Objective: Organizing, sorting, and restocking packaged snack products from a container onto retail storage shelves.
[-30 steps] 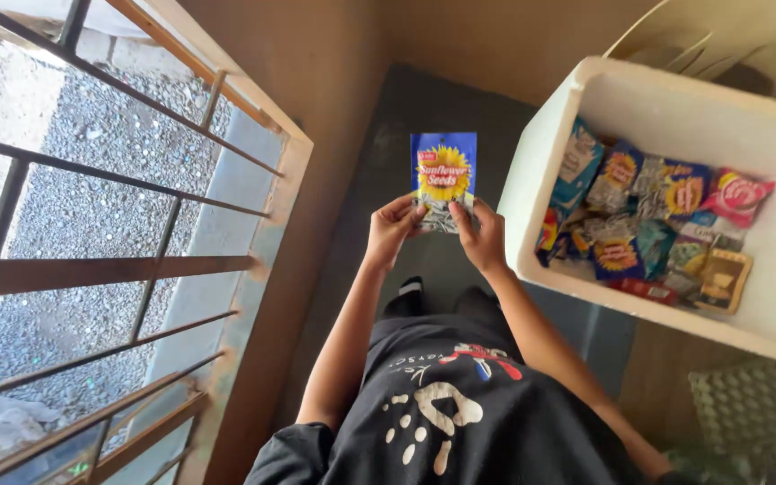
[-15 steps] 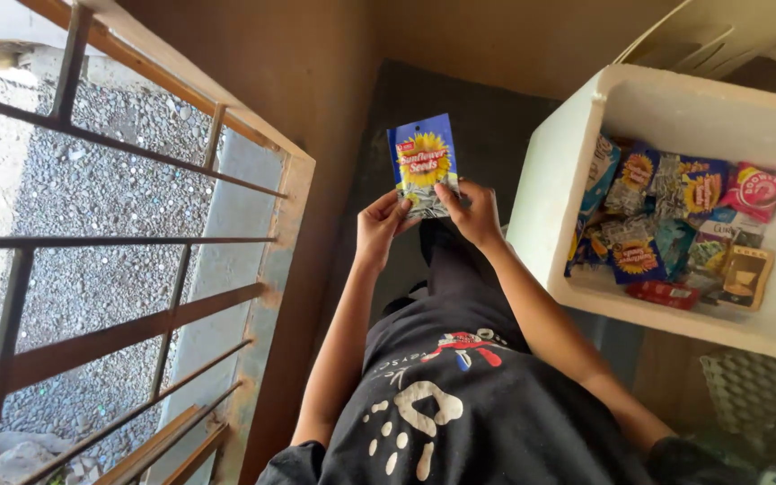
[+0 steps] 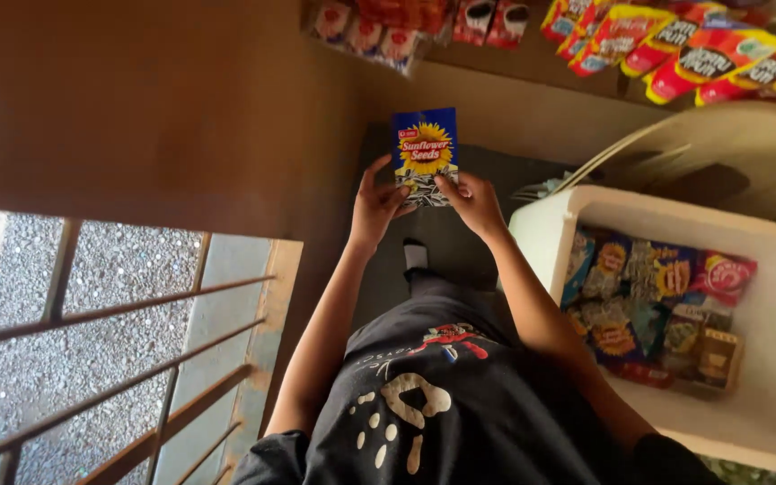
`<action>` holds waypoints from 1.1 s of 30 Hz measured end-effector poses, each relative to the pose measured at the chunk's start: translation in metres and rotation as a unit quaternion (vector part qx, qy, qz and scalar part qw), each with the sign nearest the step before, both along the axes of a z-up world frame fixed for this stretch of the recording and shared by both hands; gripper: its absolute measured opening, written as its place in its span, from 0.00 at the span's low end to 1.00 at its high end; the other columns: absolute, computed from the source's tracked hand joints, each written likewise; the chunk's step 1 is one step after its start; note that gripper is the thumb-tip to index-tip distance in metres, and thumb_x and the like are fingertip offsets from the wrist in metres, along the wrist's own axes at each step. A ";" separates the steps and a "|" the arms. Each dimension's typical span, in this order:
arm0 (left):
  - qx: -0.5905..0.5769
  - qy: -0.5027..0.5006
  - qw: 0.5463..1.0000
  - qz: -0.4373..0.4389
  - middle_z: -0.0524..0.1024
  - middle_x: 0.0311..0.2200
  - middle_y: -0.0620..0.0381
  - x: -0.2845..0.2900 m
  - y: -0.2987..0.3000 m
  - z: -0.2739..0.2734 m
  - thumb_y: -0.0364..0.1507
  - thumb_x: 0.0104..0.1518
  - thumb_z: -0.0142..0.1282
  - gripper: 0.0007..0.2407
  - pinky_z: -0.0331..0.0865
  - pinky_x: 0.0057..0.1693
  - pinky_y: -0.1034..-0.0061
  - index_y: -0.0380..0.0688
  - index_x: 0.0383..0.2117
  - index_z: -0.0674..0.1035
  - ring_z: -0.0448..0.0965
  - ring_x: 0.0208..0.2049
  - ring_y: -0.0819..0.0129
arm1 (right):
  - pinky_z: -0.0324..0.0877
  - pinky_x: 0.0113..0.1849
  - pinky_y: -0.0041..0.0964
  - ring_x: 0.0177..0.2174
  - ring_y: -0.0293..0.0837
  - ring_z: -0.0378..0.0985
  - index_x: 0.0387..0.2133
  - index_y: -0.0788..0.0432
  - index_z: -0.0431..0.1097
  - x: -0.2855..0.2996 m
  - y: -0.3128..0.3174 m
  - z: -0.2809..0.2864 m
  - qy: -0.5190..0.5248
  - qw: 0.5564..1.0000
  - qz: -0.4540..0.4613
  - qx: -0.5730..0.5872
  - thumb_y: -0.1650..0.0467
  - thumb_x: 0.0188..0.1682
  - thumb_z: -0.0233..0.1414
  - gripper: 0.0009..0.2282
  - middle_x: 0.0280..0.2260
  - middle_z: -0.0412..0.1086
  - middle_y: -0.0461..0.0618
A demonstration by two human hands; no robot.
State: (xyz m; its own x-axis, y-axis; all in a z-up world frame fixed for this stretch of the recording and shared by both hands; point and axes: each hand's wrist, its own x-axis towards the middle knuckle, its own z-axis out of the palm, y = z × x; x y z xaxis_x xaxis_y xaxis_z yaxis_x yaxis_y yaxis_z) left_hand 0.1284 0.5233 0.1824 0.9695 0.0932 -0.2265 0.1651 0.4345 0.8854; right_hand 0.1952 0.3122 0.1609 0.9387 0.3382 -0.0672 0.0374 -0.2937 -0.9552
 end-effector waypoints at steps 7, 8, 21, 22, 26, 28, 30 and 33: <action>0.017 0.002 1.000 -0.003 0.79 0.42 0.56 0.063 0.023 -0.015 0.20 0.62 0.56 0.25 0.82 0.48 0.71 0.52 0.65 0.64 0.81 0.43 0.71 | 0.72 0.41 0.26 0.38 0.31 0.77 0.48 0.63 0.71 0.071 0.019 0.010 0.003 0.996 0.030 0.086 0.67 0.55 0.58 0.13 0.39 0.77 0.44; 0.012 -0.002 1.000 -0.001 0.78 0.42 0.56 0.067 0.026 -0.019 0.20 0.63 0.56 0.24 0.82 0.49 0.71 0.52 0.65 0.66 0.80 0.43 0.72 | 0.71 0.40 0.26 0.37 0.31 0.76 0.48 0.63 0.70 0.076 0.022 0.008 0.004 0.996 0.034 0.087 0.68 0.54 0.58 0.13 0.38 0.77 0.44; 0.025 -0.012 0.998 -0.056 0.77 0.48 0.57 0.088 0.027 -0.070 0.19 0.66 0.47 0.18 0.81 0.52 0.72 0.48 0.62 0.72 0.79 0.47 0.74 | 0.72 0.37 0.24 0.34 0.29 0.76 0.46 0.62 0.70 0.086 0.014 -0.023 0.027 0.998 0.031 0.037 0.70 0.55 0.58 0.10 0.34 0.75 0.42; 0.024 -0.014 0.998 -0.056 0.77 0.48 0.57 0.094 0.026 -0.085 0.19 0.66 0.47 0.18 0.81 0.52 0.72 0.48 0.62 0.72 0.79 0.47 0.74 | 0.72 0.37 0.24 0.34 0.29 0.76 0.46 0.62 0.70 0.089 0.012 -0.020 0.024 0.999 0.031 0.036 0.70 0.55 0.58 0.10 0.34 0.75 0.42; 0.007 -0.043 0.998 -0.042 0.70 0.51 0.54 0.105 0.022 -0.061 0.24 0.68 0.52 0.17 0.80 0.56 0.70 0.41 0.63 0.71 0.79 0.48 0.69 | 0.65 0.32 0.25 0.31 0.29 0.69 0.54 0.61 0.66 0.109 0.010 -0.012 -0.058 0.994 -0.027 0.092 0.74 0.56 0.58 0.15 0.32 0.68 0.41; -0.002 -0.046 0.998 -0.033 0.71 0.57 0.54 0.112 0.024 -0.026 0.27 0.65 0.54 0.18 0.78 0.56 0.71 0.40 0.61 0.69 0.82 0.49 0.66 | 0.63 0.32 0.25 0.32 0.29 0.69 0.57 0.61 0.63 0.134 0.020 0.009 -0.101 0.981 -0.047 0.156 0.75 0.57 0.58 0.17 0.34 0.67 0.40; 0.014 -0.089 0.995 -0.046 0.70 0.59 0.50 0.113 0.027 -0.011 0.32 0.65 0.56 0.20 0.78 0.56 0.70 0.40 0.62 0.69 0.80 0.51 0.65 | 0.64 0.28 0.24 0.27 0.28 0.69 0.61 0.55 0.53 0.154 0.036 0.049 -0.119 0.977 -0.105 0.145 0.75 0.55 0.58 0.25 0.27 0.68 0.37; 0.034 -0.076 0.996 -0.024 0.71 0.58 0.48 0.124 0.029 -0.014 0.35 0.65 0.55 0.21 0.78 0.55 0.70 0.40 0.62 0.69 0.81 0.50 0.65 | 0.62 0.27 0.23 0.26 0.27 0.70 0.59 0.54 0.57 0.207 0.063 0.062 -0.162 0.978 -0.095 0.087 0.75 0.54 0.59 0.22 0.25 0.67 0.38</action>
State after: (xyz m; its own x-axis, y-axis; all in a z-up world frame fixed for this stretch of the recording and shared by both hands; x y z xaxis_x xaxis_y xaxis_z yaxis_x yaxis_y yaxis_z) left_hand 0.2525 0.5524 0.1684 0.9959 0.0568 -0.0708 0.0451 0.3677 0.9289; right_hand 0.4018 0.3753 0.2225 0.9482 0.1365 0.2870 0.3070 -0.1592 -0.9383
